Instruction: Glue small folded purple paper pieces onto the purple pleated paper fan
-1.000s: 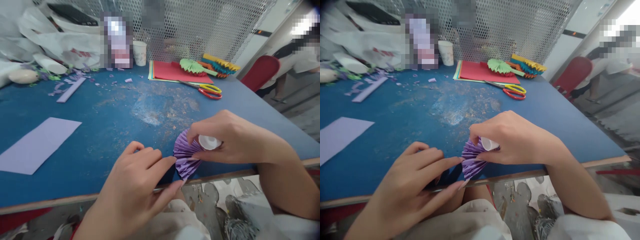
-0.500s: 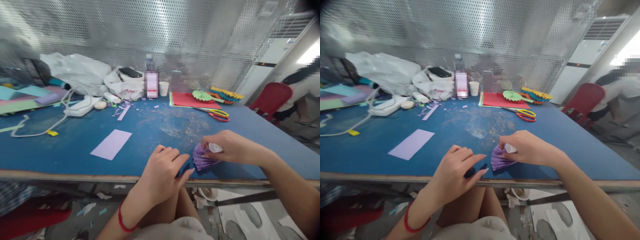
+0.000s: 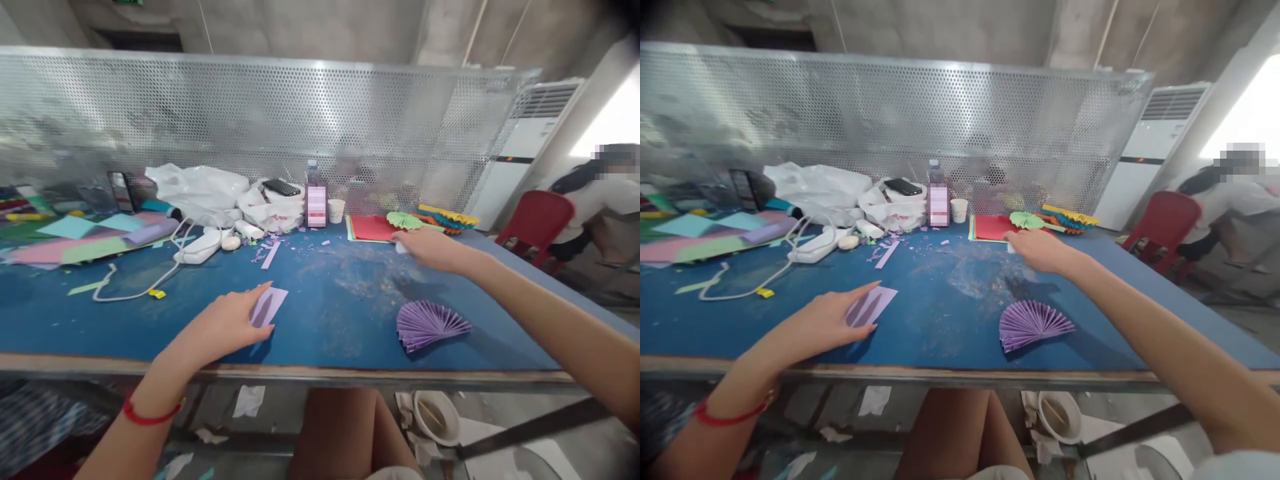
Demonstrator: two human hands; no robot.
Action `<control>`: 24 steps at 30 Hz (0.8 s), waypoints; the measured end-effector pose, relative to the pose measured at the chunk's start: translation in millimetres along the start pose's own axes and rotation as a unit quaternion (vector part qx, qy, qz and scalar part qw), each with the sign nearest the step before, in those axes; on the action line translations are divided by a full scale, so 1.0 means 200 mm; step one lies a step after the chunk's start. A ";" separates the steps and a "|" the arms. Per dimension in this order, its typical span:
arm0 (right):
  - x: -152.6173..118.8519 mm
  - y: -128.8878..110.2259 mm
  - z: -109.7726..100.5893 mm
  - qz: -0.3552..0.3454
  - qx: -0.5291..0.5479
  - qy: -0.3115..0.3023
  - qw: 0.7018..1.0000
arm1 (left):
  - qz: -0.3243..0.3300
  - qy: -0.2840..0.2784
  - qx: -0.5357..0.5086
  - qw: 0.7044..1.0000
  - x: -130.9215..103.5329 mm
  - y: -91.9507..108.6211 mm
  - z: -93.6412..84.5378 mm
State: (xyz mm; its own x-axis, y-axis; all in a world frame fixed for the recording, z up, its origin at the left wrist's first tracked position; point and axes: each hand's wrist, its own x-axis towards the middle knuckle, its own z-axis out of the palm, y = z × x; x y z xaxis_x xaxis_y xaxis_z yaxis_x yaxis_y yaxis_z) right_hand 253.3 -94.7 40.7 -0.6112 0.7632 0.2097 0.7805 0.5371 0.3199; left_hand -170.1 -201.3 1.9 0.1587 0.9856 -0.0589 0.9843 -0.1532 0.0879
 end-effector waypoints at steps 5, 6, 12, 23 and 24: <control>0.44 -0.11 0.10 -0.036 -0.118 -0.084 0.989 | 0.015 -0.007 0.103 0.995 0.03 0.08 -0.04; 0.52 -0.14 0.12 -0.042 -0.131 -0.094 0.986 | 0.016 -0.002 0.115 0.993 0.03 0.08 -0.04; 0.87 -0.34 0.25 -0.083 -0.169 -0.130 0.973 | -0.023 0.025 0.136 0.990 0.02 0.06 -0.01; 1.09 -0.15 0.20 -0.065 -0.193 -0.115 0.972 | 0.029 0.117 -0.057 0.991 0.00 -0.19 -0.01; 1.10 -0.15 0.20 -0.065 -0.191 -0.118 0.972 | 0.040 0.116 -0.057 0.991 0.00 -0.19 0.00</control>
State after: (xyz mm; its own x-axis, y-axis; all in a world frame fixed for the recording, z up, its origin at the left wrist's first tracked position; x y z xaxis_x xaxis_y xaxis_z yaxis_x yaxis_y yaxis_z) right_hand 101.1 71.6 40.1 -0.6184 0.7837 -0.0589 0.5657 0.4958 0.6589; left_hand -206.8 -194.7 -0.6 0.2002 0.9629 0.1811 0.9522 -0.2347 0.1956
